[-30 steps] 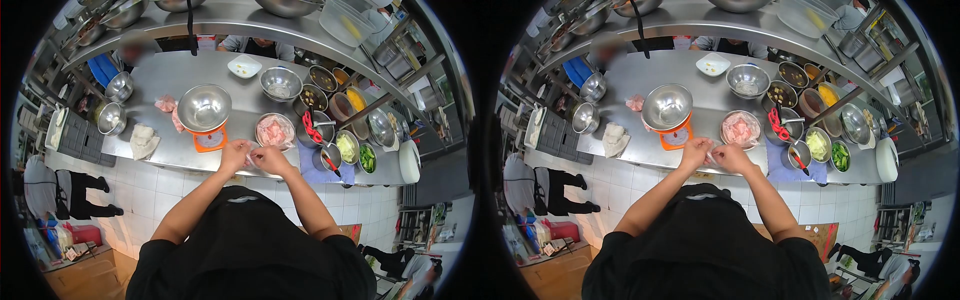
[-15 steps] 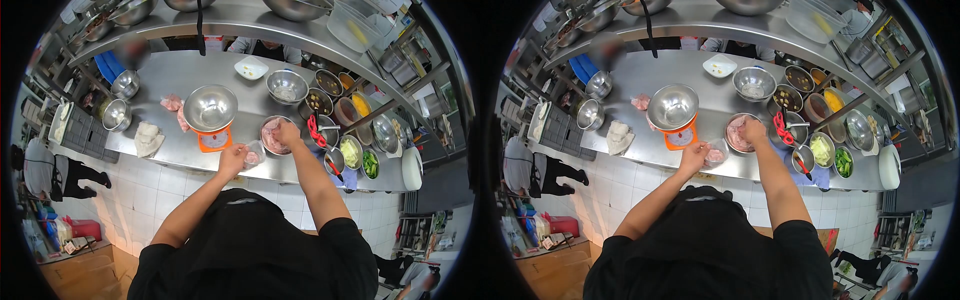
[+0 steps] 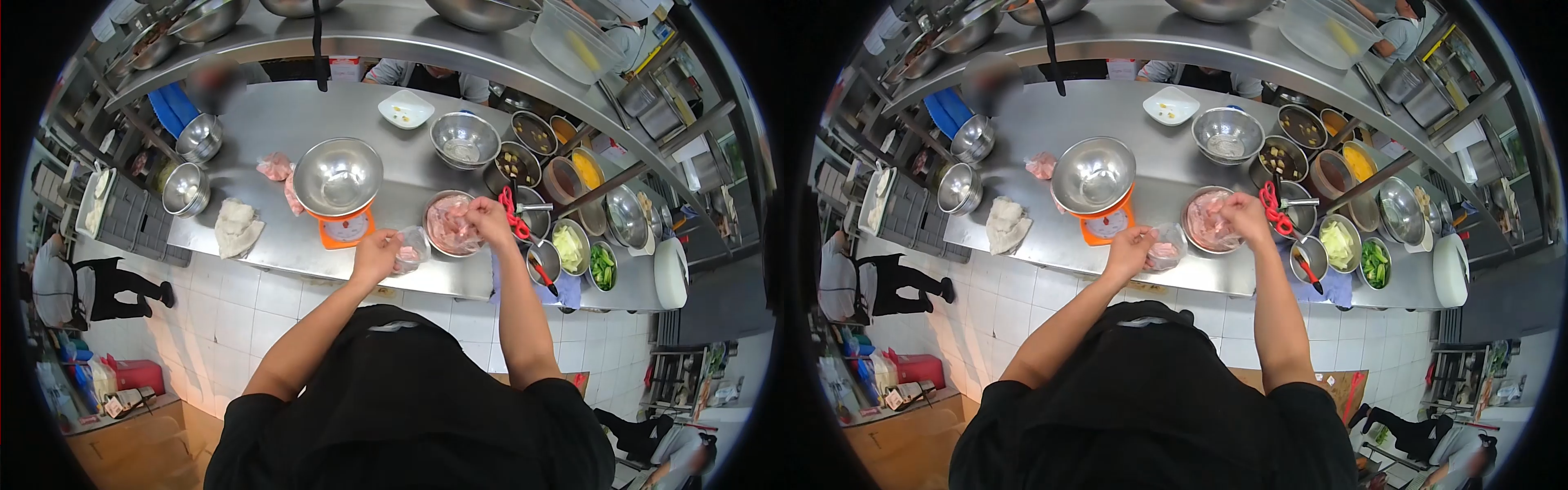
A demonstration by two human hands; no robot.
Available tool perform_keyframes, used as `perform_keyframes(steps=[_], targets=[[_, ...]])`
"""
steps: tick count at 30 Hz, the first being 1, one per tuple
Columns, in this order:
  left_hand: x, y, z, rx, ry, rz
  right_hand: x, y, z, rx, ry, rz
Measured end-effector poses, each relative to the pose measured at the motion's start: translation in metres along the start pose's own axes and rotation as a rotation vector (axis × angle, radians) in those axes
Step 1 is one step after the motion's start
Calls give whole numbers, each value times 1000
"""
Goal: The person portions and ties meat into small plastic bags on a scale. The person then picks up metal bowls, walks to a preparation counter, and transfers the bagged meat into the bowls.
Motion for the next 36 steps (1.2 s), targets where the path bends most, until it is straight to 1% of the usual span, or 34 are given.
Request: perform_keyframes(steps=[1,3,5,6,7,8,9,10,11,13,14,16,17,19,20,22,23,25,29,31,32,34,35,36], targets=[[1,0,3,13,4,0,-18,-9,-9,135,1,-127],[1,0,8,19,9,-2,-44,-38,-18,289,52,-262],[0,-3,8,27,13,-8,-49,-69,-12,-13,36,-218],[1,-5,8,15,-53,-5,-55,-83,-12,-9,33,-212],[0,-7,11,2,-120,0,-61,-97,-14,-205,112,-224],[-2,-7,12,2,-121,-6,-64,-103,-16,-401,189,-235],[-8,-5,18,77,-177,-6,-62,-99,-14,-400,187,-231],[-11,-3,21,152,-233,-3,-54,-92,-11,-288,116,-253],[-11,-1,19,151,-233,-2,-47,-83,-8,-176,43,-276],[-12,2,6,163,-175,0,-26,-54,-13,-182,-88,-215],[-13,3,3,161,-173,2,-15,-43,-12,-184,-89,-217],[-16,4,-1,160,-160,28,9,-26,-7,-584,147,118],[-17,5,-2,158,-161,31,20,-26,-2,-586,150,116],[-18,6,-4,198,-119,23,35,-33,11,-1000,33,-109],[-18,6,-5,199,-120,23,34,-40,21,-999,34,-109],[-18,7,-7,182,-116,27,21,-55,30,-1010,142,183],[-18,7,-7,182,-117,28,22,-57,27,-1010,144,183],[-19,7,-7,153,-119,29,23,-57,22,-1101,-14,95],[-21,7,-6,145,-119,40,33,-45,21,-1064,-20,91],[-22,9,-6,113,-138,48,38,-31,25,-921,48,50],[-22,10,-6,110,-137,51,41,-27,27,-924,50,48],[-22,12,-9,104,-114,32,42,-25,29,-621,119,-46],[-21,11,-11,103,-110,30,44,-24,31,-621,115,-47],[-21,10,-12,77,-102,24,44,-26,32,-545,96,-199]])
Point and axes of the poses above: each hand's wrist, its own x-axis towards the middle knuckle, its own y-axis out of the back of the hand, z = x × y, the point moved 2 cm from there along x, towards the middle knuckle, and after that the axes turned 10 degrees about -y, right-handed, at the moved point
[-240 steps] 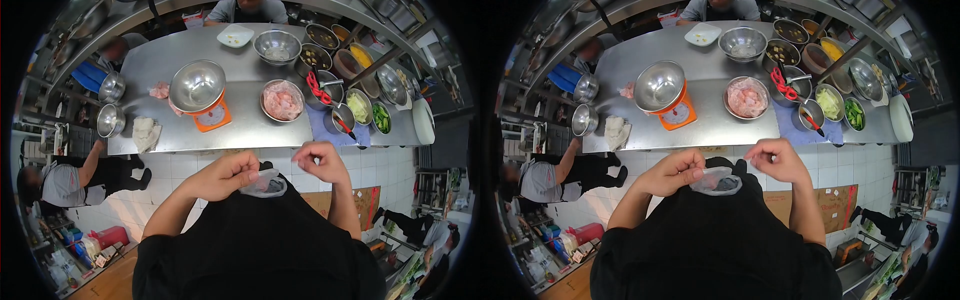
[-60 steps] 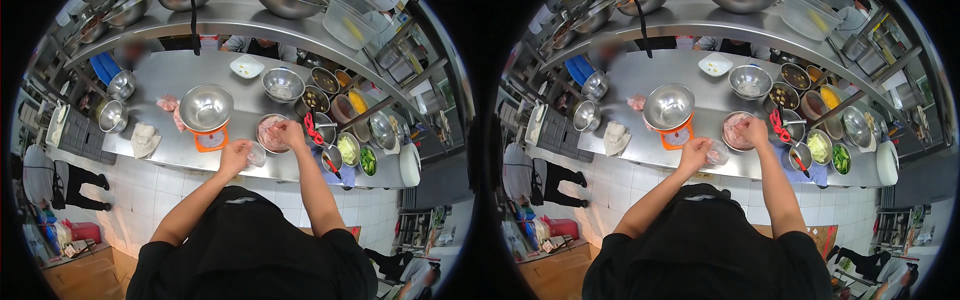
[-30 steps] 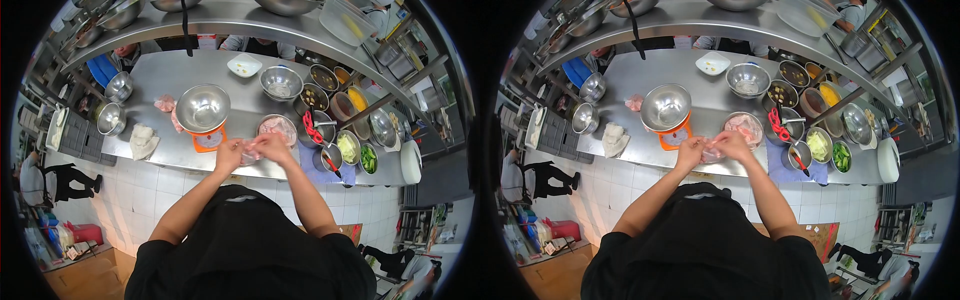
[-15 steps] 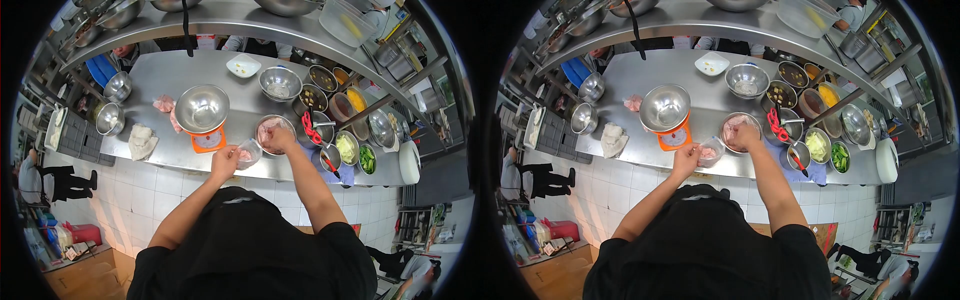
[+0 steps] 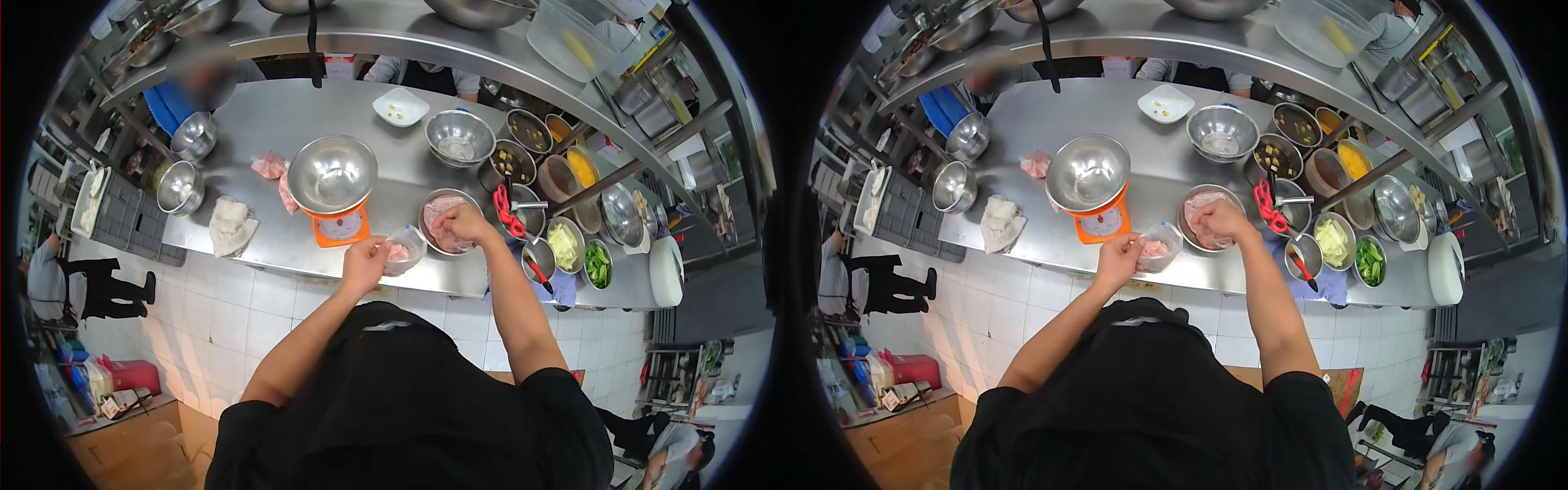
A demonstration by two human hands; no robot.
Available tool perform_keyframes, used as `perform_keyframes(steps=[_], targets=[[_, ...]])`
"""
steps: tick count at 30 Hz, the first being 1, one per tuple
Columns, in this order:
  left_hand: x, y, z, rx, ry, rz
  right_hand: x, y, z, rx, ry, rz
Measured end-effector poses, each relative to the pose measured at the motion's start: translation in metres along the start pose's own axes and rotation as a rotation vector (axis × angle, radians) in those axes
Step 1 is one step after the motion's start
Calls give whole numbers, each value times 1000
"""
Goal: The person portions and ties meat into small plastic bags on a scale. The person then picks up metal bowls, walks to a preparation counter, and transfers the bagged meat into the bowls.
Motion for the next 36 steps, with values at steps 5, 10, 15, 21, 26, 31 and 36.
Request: perform_keyframes(steps=[5,10,15,21,26,31,36], targets=[[0,-4,1,-36,23,3,6,-14,-7,-404,-104,387],[-1,-2,-4,1,14,-4,-29,-33,-45,-457,-62,377],[-4,-2,-3,-56,11,13,-7,-55,-32,-510,-112,338],[-6,4,-4,-35,9,28,20,-29,3,-148,32,299],[-7,4,-7,-42,-1,33,0,12,-8,53,-48,209],[-7,3,-3,-39,4,34,5,20,23,403,-64,31],[-5,2,-4,-56,15,28,-17,18,-13,-279,-90,118]])
Point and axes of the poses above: each hand's wrist, its own x-axis towards the middle knuckle, its own y-axis out of the back of the hand, z = x × y, the point moved 2 cm from there along x, towards the middle knuckle, and after that the axes turned 10 degrees about -y, right-handed, at the moved point
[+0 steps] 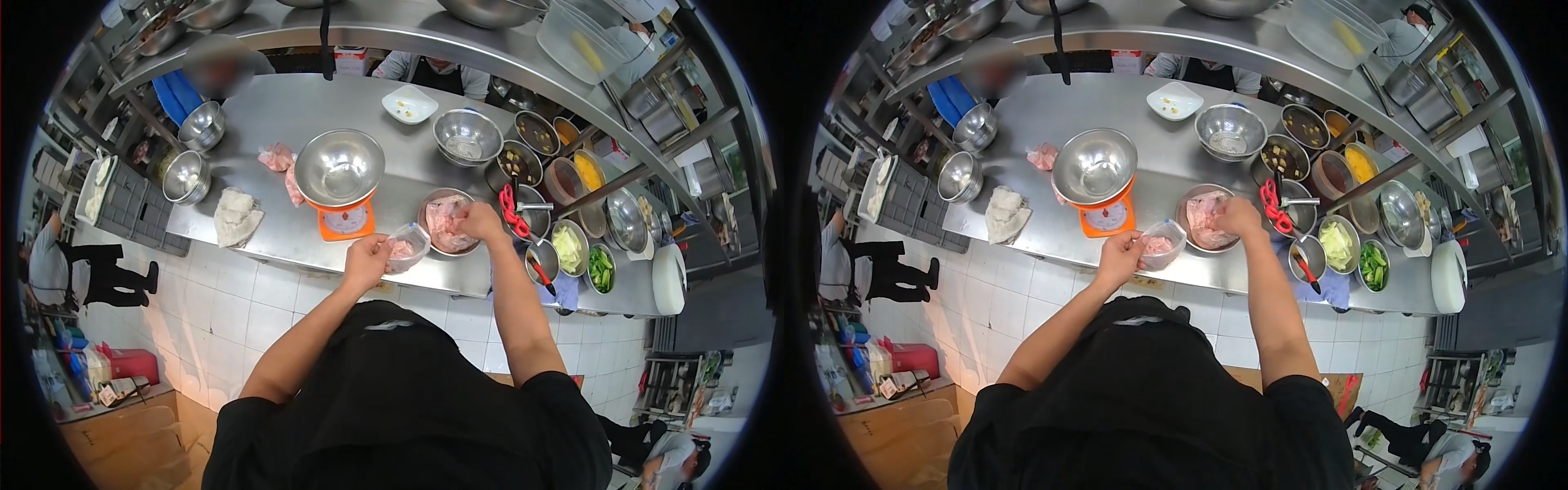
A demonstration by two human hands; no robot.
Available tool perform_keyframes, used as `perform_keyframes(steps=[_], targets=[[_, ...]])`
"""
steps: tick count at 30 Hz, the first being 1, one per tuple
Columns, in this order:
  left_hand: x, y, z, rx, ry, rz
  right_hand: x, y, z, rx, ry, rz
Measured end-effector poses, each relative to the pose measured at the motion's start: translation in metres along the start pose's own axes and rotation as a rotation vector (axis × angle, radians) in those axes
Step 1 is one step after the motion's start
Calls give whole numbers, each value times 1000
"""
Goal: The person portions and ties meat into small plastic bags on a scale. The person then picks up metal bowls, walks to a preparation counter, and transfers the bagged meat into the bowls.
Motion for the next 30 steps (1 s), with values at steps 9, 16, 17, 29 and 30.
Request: perform_keyframes(steps=[9,16,17,29,30], targets=[[-1,1,-4,53,-5,-19,16,-44,-45,39,-353,313],[-10,3,2,18,-11,1,8,-23,-45,-100,-342,112],[-11,3,1,15,-11,7,5,-21,-46,-125,-378,36],[-9,-6,-4,22,-44,0,4,-21,-50,-142,-463,235],[-9,-6,-2,25,-51,7,20,-28,-40,-140,-453,240]])
Point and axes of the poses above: each hand's wrist, its own x-axis towards the middle knuckle, its own y-axis out of the back of the hand, z = x × y, the point moved 2 cm from there along x, towards the middle knuckle, and after that the axes turned 10 degrees about -y, right-handed, at the moved point
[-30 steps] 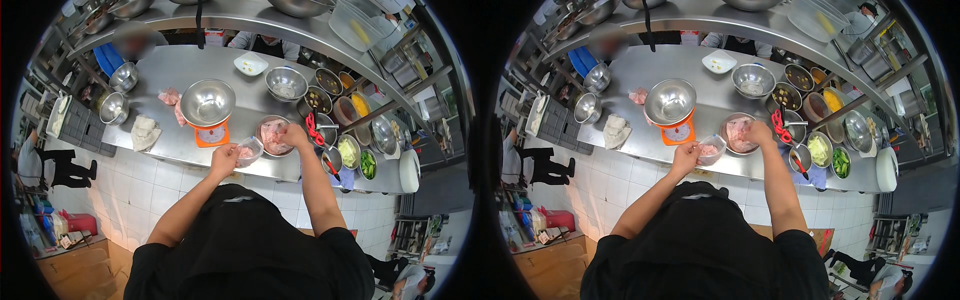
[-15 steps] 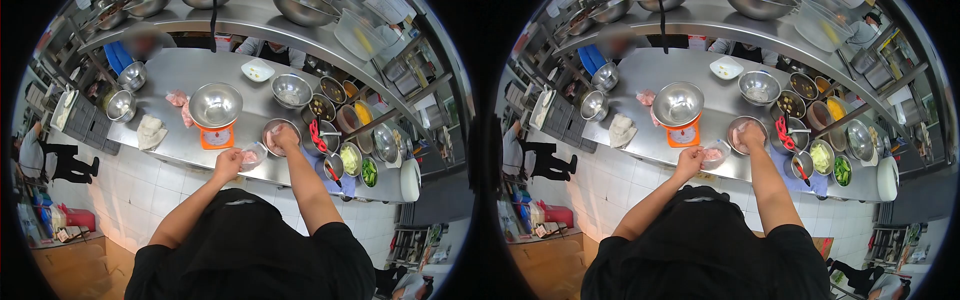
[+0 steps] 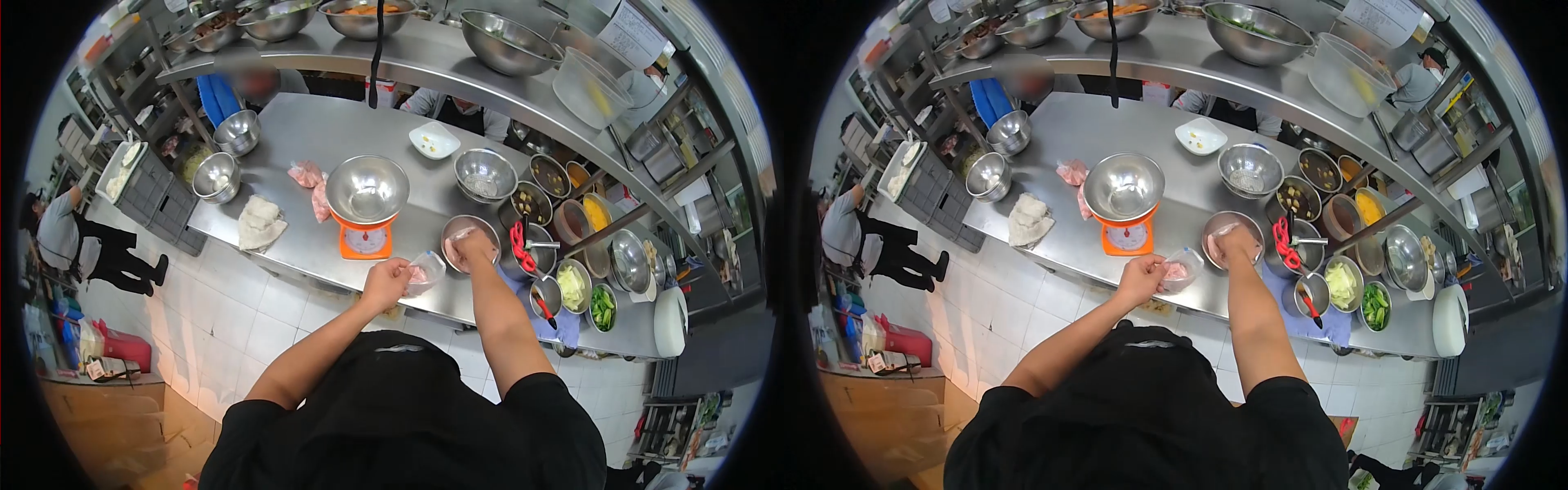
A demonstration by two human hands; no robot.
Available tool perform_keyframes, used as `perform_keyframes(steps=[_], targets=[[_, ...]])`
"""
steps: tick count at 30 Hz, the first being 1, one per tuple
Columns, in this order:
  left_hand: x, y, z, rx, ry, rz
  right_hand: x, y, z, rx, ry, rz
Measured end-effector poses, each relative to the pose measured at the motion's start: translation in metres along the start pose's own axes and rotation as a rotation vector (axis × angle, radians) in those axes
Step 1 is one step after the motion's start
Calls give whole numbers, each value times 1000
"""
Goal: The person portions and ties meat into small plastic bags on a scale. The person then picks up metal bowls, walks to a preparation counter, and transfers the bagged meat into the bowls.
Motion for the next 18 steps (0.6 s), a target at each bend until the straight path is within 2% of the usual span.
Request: perform_keyframes(steps=[2,3,4,6,7,9,10,12,14,16,18], targets=[[0,1,4,50,5,-25,55,-49,7,-101,-7,-287],[-1,2,7,53,1,-28,27,-28,-1,-142,163,-315],[-1,3,8,55,1,-18,31,-36,1,-143,173,-317],[-3,5,11,125,-55,-22,39,-48,6,-21,266,-89],[-4,7,11,126,-50,-22,26,-32,4,-21,266,-94],[-3,6,12,117,-28,-13,-21,37,1,106,46,-220],[-2,5,11,114,-21,-17,-21,38,6,102,41,-224],[0,3,13,31,-15,2,-17,46,16,85,190,-72],[3,2,17,52,33,-1,-8,48,21,48,147,-135],[6,-1,11,50,38,-15,-6,50,27,47,199,-26],[9,-4,8,33,42,-12,-1,55,34,33,231,-22]])
Point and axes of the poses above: each hand's wrist, its own x-axis towards the middle knuckle, its own y-axis out of the back of the hand, z = x × y, the point moved 2 cm from there along x, towards the middle knuckle, and after that the axes turned 10 degrees about -y, right-handed, at the moved point
